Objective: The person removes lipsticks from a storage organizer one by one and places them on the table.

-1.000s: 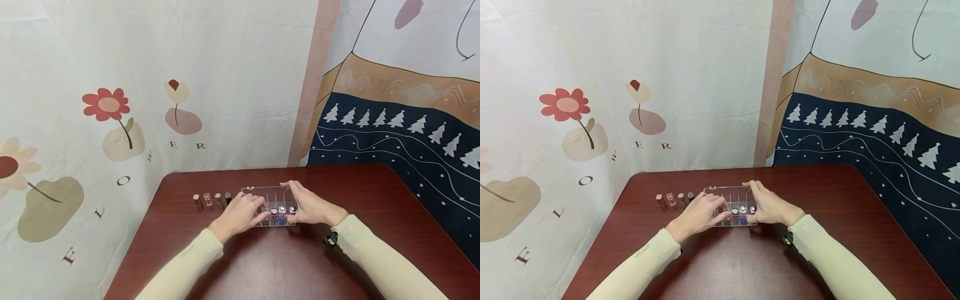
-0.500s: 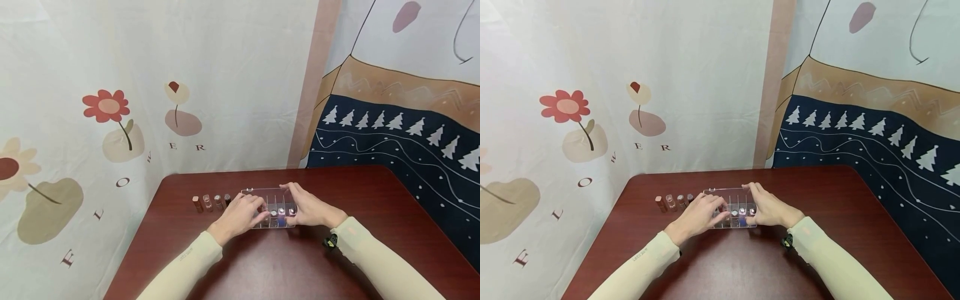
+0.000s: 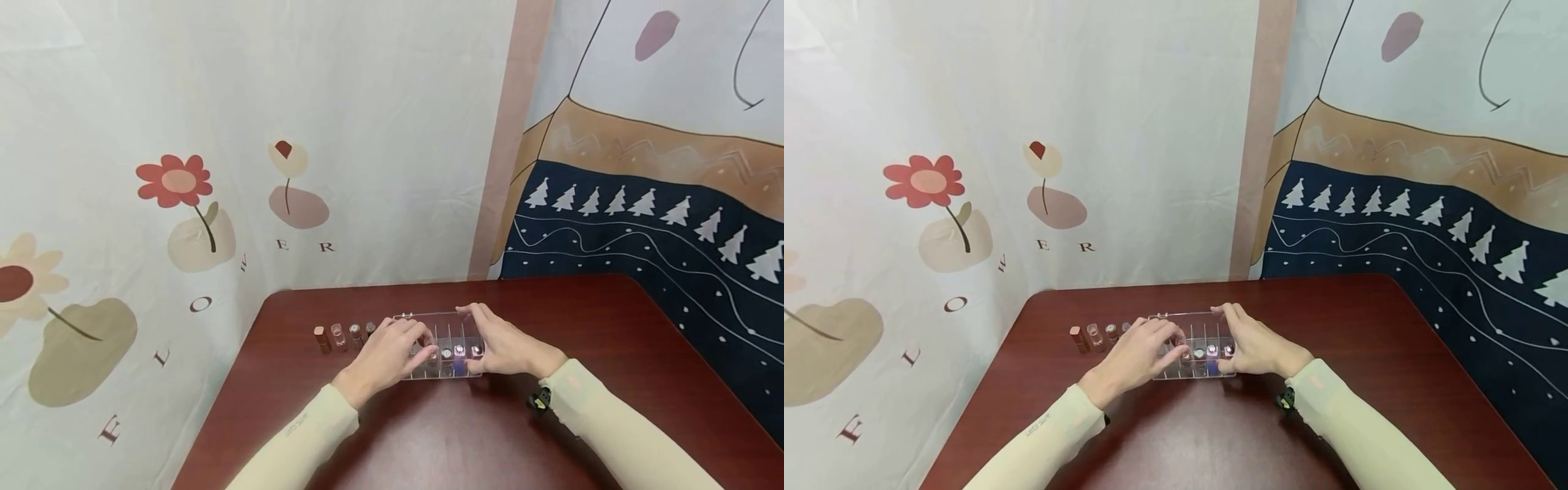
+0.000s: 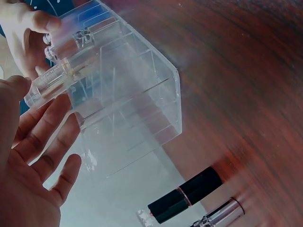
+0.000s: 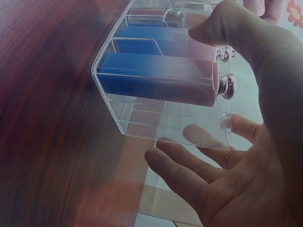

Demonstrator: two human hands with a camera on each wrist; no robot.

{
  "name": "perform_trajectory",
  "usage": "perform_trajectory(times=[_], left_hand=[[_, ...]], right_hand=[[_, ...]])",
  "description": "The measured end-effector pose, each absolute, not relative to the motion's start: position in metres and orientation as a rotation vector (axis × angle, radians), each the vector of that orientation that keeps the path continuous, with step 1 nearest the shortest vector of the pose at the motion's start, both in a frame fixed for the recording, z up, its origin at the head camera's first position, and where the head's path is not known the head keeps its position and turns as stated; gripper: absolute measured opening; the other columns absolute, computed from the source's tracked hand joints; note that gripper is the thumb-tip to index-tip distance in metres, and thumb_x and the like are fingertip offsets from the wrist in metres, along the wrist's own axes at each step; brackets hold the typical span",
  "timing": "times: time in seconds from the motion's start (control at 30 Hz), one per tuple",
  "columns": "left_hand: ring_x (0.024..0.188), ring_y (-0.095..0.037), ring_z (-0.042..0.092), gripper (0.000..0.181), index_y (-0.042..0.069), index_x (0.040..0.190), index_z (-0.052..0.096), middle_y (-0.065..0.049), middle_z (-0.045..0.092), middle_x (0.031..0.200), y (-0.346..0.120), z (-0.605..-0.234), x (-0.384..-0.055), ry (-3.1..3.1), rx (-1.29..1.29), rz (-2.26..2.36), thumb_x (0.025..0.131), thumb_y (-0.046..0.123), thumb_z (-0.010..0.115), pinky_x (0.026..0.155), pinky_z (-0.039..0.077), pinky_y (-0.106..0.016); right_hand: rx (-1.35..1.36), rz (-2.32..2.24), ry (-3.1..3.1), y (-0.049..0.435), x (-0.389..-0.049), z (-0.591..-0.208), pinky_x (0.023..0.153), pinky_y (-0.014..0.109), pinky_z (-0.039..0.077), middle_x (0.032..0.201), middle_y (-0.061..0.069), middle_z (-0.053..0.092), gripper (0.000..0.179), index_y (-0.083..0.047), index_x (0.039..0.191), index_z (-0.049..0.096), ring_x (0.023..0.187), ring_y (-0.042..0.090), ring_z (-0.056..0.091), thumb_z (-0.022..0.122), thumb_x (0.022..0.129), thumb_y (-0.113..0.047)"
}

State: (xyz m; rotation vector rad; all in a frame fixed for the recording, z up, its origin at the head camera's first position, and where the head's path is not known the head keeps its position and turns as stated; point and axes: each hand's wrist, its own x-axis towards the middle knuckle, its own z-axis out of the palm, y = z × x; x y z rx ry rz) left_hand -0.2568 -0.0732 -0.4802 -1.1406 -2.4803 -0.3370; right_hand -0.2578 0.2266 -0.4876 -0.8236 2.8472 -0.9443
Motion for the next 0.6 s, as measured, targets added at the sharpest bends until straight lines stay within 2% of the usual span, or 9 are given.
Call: perform_trajectory(times=[0.33,0.6], left_hand=[[0.100,-0.011,0.076,0.017,0.024,0.115,0.077,0.010,0.080,0.107,-0.079,-0.473,-0.252,-2.404,-1.135,-0.417,0.108,0.036,0.086,0.096,0.059,-0.039],[0.097,-0.012,0.075,0.018,0.021,0.118,0.077,0.008,0.080,0.106,-0.087,-0.465,-0.251,-2.336,-1.126,-0.404,0.109,0.033,0.085,0.091,0.060,-0.036]], right_hand=[[-0.855,-0.928,2.869,0.224,-0.256,-0.487,0.107,0.048,0.066,0.157,0.023,0.061,0.105,-0.005,0.165,0.042,0.129,0.031,0.073,0.101,0.082,-0.028],[-0.861,-0.930,2.889,0.225,-0.257,-0.488,0.109,0.052,0.065,0.157,0.023,0.061,0.104,-0.006,0.165,0.043,0.133,0.033,0.073,0.101,0.082,-0.027]])
